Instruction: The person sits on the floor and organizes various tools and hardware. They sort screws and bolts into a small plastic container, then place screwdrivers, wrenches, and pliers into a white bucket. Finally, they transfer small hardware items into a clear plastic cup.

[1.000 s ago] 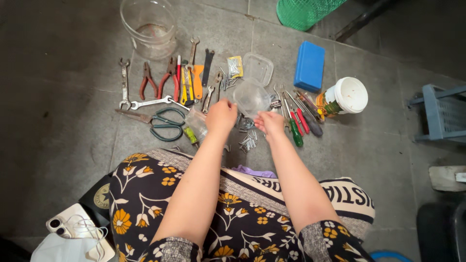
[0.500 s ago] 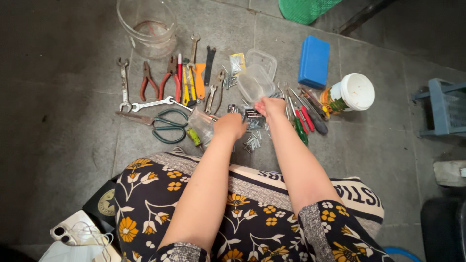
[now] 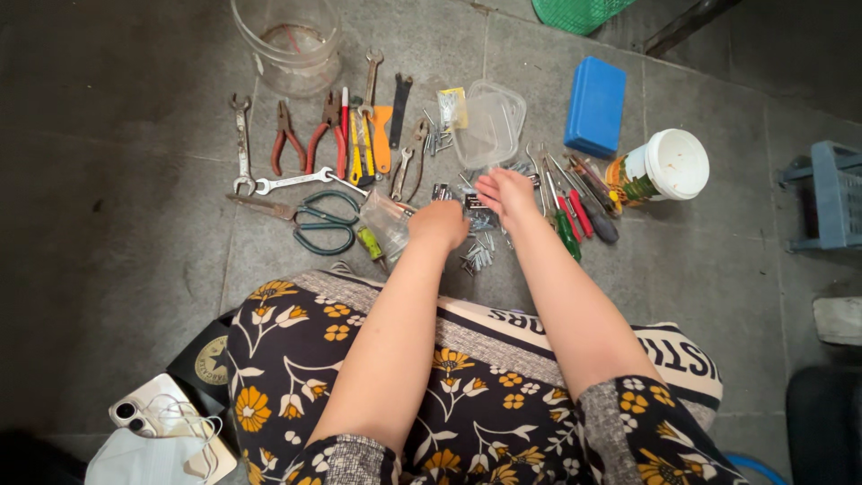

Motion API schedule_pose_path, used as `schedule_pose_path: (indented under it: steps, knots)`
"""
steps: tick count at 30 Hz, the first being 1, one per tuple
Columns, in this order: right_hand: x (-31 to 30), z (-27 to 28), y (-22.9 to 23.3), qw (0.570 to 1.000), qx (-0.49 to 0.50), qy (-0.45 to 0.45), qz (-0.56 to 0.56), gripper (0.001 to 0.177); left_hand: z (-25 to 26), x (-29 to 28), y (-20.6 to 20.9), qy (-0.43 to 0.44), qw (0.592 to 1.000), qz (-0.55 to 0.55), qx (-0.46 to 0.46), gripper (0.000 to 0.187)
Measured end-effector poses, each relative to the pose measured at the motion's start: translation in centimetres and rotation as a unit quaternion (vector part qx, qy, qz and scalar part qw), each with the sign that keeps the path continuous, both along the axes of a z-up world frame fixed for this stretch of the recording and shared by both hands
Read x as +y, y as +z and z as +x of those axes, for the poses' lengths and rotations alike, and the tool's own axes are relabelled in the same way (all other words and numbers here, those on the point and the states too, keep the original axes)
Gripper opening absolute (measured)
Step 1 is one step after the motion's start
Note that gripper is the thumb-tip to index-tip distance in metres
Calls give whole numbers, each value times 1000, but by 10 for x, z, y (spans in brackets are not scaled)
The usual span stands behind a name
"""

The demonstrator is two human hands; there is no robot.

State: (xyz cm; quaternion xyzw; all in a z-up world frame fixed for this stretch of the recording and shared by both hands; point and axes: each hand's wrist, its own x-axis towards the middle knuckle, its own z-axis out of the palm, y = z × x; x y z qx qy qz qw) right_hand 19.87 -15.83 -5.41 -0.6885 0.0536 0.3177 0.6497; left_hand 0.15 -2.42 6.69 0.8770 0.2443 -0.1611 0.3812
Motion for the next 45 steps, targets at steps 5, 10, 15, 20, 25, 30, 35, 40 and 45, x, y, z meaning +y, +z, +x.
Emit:
schedule_pose_path:
  steps: [5, 10, 15, 20, 25, 30, 35, 40, 45]
  knots:
    - [5, -32, 23, 990, 87, -26, 111, 40, -5, -9, 28, 133, 970, 14, -201, 58]
    - [50, -97, 89, 865, 175, 151, 445, 69, -9, -21, 26, 27, 836, 12, -548, 68]
    - [66, -146, 176, 882, 152, 160, 417, 105, 13, 13, -24, 224, 847, -80, -475, 53]
    - [71, -171, 165, 874, -394, 265, 101, 82, 22, 20, -43, 369, 679, -507, -383, 77]
    - [74, -144, 107, 830, -476, 287, -48, 73, 6, 7, 5, 307, 579, -593, -468, 95]
    - [51, -155, 108, 956, -7, 135, 260, 99, -29, -18, 53, 0, 808, 37, -588, 98]
    - [5, -143, 201, 875, 189, 129, 428, 119, -26, -5, 42, -15, 910, 0, -415, 87]
    - [-74, -105, 274, 955, 30, 75, 284, 89, -13, 1, -2, -10, 942, 89, -322, 72]
    - [-192, -26, 279, 977, -66, -83, 183, 64, -16, -16, -9, -54, 949, 55, -305, 65]
